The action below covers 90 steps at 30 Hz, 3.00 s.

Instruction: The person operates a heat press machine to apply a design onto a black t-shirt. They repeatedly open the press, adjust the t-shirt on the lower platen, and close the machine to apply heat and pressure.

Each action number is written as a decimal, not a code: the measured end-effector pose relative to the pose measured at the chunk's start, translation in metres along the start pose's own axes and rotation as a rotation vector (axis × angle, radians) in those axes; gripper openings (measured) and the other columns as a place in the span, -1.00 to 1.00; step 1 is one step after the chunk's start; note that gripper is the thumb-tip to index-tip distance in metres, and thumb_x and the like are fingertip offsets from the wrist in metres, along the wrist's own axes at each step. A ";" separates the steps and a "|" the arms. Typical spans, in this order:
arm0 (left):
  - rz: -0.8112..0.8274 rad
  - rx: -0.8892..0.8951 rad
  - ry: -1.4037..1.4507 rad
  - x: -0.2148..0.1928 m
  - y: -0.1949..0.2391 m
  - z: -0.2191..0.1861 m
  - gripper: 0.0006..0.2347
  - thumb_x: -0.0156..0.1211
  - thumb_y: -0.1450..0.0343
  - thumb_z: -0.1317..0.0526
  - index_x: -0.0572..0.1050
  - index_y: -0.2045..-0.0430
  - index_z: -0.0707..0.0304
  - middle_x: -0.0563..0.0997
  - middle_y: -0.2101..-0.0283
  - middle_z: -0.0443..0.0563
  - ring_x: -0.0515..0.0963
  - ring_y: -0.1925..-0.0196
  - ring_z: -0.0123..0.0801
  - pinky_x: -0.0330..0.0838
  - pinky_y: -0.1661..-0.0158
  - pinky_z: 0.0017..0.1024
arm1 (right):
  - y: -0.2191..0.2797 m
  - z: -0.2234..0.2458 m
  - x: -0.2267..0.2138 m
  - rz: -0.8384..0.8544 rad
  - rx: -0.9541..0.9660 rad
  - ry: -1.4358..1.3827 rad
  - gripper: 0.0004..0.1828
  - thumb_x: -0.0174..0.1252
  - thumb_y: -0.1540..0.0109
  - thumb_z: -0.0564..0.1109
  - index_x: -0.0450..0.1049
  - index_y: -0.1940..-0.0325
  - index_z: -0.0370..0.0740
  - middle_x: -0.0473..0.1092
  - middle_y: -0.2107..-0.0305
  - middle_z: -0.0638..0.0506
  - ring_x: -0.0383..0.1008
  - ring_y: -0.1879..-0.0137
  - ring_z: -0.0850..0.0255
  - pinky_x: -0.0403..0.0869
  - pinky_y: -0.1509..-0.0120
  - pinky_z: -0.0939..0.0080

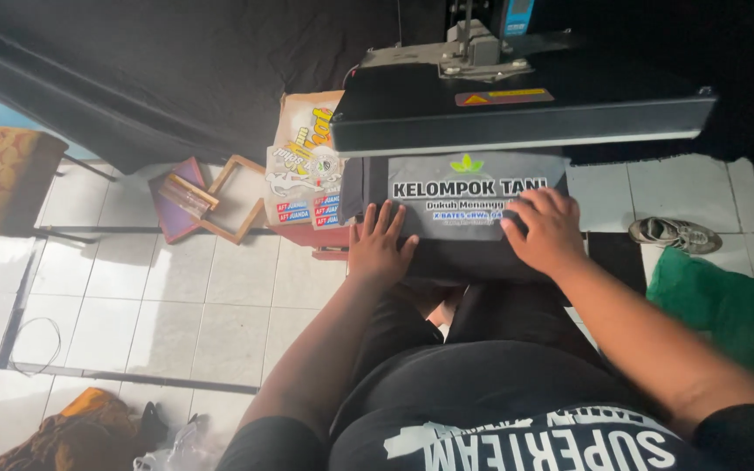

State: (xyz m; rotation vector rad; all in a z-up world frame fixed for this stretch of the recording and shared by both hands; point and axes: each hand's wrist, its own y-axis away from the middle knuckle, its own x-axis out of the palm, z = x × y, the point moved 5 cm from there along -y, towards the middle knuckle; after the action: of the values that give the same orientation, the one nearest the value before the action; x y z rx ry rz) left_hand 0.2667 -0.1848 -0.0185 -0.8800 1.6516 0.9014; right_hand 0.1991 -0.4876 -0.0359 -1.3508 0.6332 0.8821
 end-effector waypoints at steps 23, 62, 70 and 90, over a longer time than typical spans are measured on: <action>-0.069 -0.071 0.091 -0.009 -0.012 -0.011 -0.40 -0.16 -0.56 -0.11 -0.05 -0.52 0.02 -0.06 -0.59 0.12 -0.14 -0.63 -0.07 0.13 -0.36 0.19 | 0.001 -0.001 0.007 0.661 0.199 0.046 -0.29 -0.26 -0.38 0.42 0.05 -0.59 0.25 -0.17 -0.61 0.11 -0.35 -0.70 -0.04 -0.22 -0.67 -0.31; -0.104 -0.084 0.067 0.003 -0.014 -0.007 -0.45 -0.21 -0.57 -0.10 0.06 -0.49 0.02 0.00 -0.58 0.10 -0.10 -0.63 -0.15 0.25 -0.33 0.12 | 0.005 -0.006 0.011 0.625 0.178 0.005 -0.29 -0.29 -0.39 0.44 0.05 -0.59 0.27 -0.12 -0.59 0.09 -0.29 -0.69 -0.03 -0.26 -0.67 -0.31; -0.064 -0.112 0.049 0.001 -0.014 -0.008 -0.45 -0.23 -0.57 -0.10 0.04 -0.50 -0.01 -0.05 -0.59 0.05 -0.14 -0.63 -0.19 0.22 -0.35 0.09 | 0.006 -0.005 0.010 0.635 0.172 -0.004 -0.27 -0.28 -0.40 0.43 0.01 -0.61 0.22 -0.13 -0.59 0.06 -0.30 -0.68 -0.06 -0.26 -0.66 -0.32; -0.114 -0.098 0.070 0.007 -0.015 -0.004 -0.42 -0.20 -0.57 -0.10 0.02 -0.50 0.11 -0.02 -0.59 0.06 -0.10 -0.63 -0.17 0.25 -0.34 0.10 | 0.005 -0.004 0.010 0.598 0.194 -0.009 -0.25 -0.25 -0.38 0.44 0.03 -0.61 0.21 -0.07 -0.58 0.07 -0.26 -0.69 -0.04 -0.26 -0.67 -0.32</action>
State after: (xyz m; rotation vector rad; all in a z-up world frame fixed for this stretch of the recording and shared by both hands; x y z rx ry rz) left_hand 0.2771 -0.1960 -0.0262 -1.0726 1.6103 0.8875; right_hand 0.2003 -0.4897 -0.0472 -0.9892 1.1165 1.2619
